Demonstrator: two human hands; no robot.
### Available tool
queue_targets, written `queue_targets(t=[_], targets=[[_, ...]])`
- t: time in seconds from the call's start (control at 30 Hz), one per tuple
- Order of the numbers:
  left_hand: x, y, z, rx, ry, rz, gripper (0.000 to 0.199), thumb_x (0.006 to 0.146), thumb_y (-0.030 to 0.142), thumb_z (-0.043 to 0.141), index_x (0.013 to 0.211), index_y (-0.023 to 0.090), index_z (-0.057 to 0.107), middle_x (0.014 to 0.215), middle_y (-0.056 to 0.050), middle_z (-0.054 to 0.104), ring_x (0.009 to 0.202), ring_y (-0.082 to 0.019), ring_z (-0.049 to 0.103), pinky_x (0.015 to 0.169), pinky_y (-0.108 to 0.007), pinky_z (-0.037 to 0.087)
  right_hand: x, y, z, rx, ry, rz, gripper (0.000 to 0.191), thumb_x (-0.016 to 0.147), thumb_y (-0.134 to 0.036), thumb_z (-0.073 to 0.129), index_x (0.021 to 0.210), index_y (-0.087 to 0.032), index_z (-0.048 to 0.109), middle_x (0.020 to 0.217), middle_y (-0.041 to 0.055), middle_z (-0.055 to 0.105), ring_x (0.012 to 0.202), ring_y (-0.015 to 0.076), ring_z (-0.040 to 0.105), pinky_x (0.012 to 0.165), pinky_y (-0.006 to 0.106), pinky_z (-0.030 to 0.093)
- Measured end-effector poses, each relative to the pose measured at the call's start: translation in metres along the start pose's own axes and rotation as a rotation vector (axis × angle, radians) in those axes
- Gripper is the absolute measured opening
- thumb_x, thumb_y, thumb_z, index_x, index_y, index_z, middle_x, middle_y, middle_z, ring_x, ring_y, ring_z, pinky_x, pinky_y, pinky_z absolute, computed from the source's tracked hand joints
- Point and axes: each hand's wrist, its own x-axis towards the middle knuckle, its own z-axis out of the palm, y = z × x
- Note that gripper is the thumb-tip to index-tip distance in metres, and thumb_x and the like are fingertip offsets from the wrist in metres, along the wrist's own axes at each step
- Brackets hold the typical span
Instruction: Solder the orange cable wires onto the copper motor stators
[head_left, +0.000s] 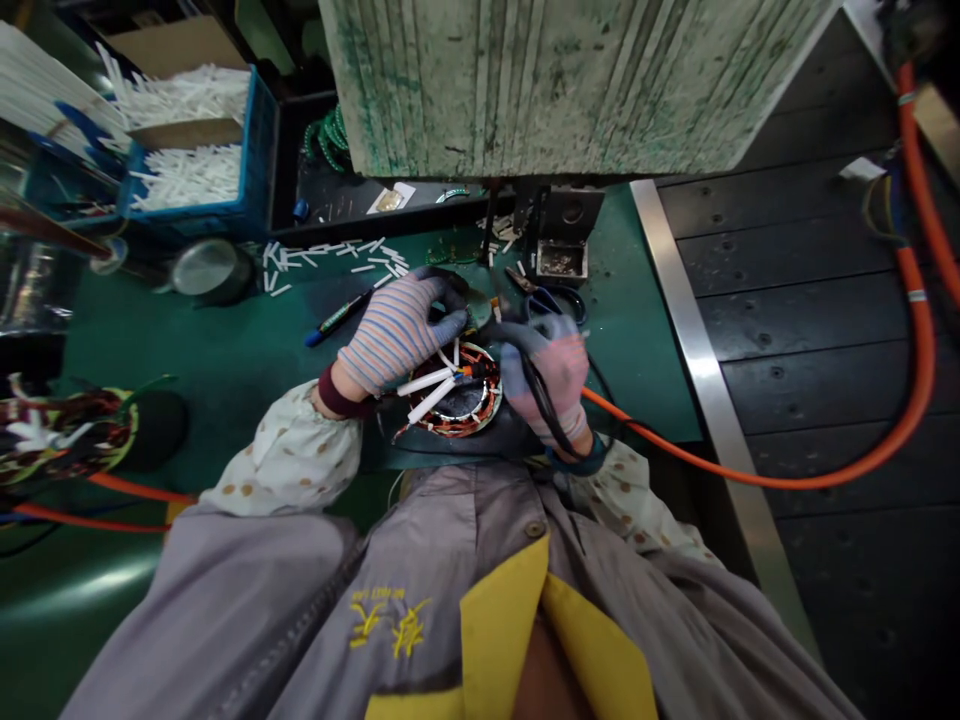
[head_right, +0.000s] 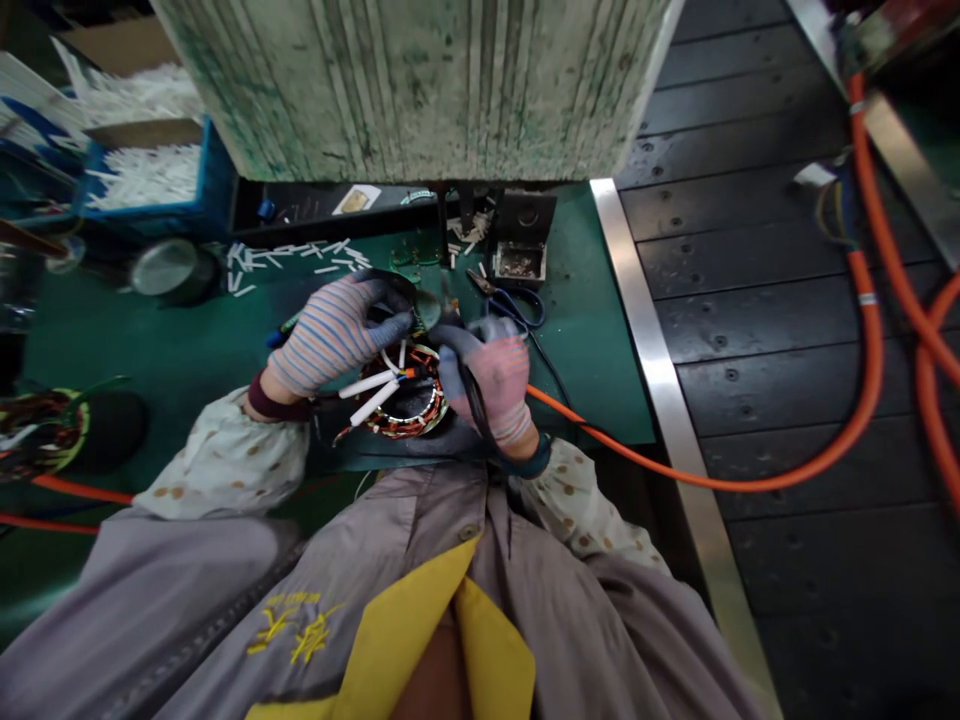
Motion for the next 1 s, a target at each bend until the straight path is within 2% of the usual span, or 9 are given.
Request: queue_targets(t=[0.1,0.2,0.47,0.63,0.7,0.87,1.0], targets=[[-0.001,0.0,-0.002,0.035,-0.024,0.016,0.032,0.102,0.04,0.066,0.116,0.017,0.083,0.123,-0.013,0.08,0.109,-0.031,0.077,0.104,-0.041,0.062,-0.013,0.001,-0.008,0.072,0.135,-0.122,0.047,0.112,-0.043,0.044,0.09,-0.027,0.083,0.078,0.0063,0.068,0.075,0.0245,0.061,0.072,0.039,0.048],[-0.001,-0.002,-0.002,0.038,-0.027,0.029,0.03,0.101,0.039,0.067,0.114,0.017,0.084,0.12,-0.012,0.08,0.107,-0.031,0.078,0.102,-0.04,0.062,-0.016,0.0,-0.017,0.14,0.131,-0.19,0.043,0.111,-0.041,0.049,0.087,-0.029,0.082,0.073,0.0038,0.069,0.072,0.0226,0.062,0.07,0.037,0.048],[0.0,-0.001,-0.002,0.012,-0.014,0.025,0.027,0.1,0.037,0.068,0.112,0.018,0.084,0.119,-0.011,0.081,0.106,-0.03,0.078,0.102,-0.039,0.062,-0.019,0.005,-0.014,0.167,0.048,-0.175,0.033,0.103,-0.04,0.056,0.091,-0.031,0.085,0.074,0.0046,0.068,0.075,0.0243,0.063,0.075,0.038,0.051],[0.001,0.003,-0.003,0.044,-0.016,0.003,0.027,0.099,0.035,0.068,0.113,0.018,0.084,0.116,-0.01,0.081,0.108,-0.031,0.077,0.104,-0.039,0.062,-0.025,0.01,-0.012,0.043,-0.075,-0.13,0.042,0.101,-0.051,0.052,0.083,-0.031,0.085,0.072,0.0067,0.07,0.075,0.025,0.063,0.074,0.038,0.053],[0.001,0.004,-0.004,0.045,-0.022,-0.004,0.027,0.099,0.035,0.068,0.113,0.019,0.084,0.115,-0.01,0.081,0.107,-0.031,0.077,0.104,-0.039,0.062,-0.026,0.01,-0.012,0.013,-0.083,-0.112,0.046,0.102,-0.054,0.05,0.082,-0.031,0.084,0.072,0.0076,0.071,0.075,0.0255,0.064,0.075,0.039,0.054],[0.001,0.005,-0.005,0.05,-0.024,-0.011,0.028,0.1,0.038,0.066,0.109,0.019,0.083,0.116,-0.011,0.08,0.107,-0.032,0.077,0.104,-0.042,0.061,-0.02,0.005,-0.013,0.066,-0.002,-0.139,0.045,0.106,-0.048,0.05,0.084,-0.029,0.085,0.071,0.0062,0.072,0.073,0.0245,0.064,0.071,0.039,0.051],[0.001,0.005,-0.001,0.02,0.009,-0.006,0.029,0.1,0.041,0.065,0.107,0.019,0.082,0.117,-0.011,0.079,0.108,-0.031,0.076,0.105,-0.043,0.061,-0.01,-0.001,-0.013,0.184,0.137,-0.142,0.04,0.109,-0.038,0.051,0.087,-0.028,0.082,0.071,0.0027,0.072,0.07,0.0215,0.064,0.069,0.036,0.049]])
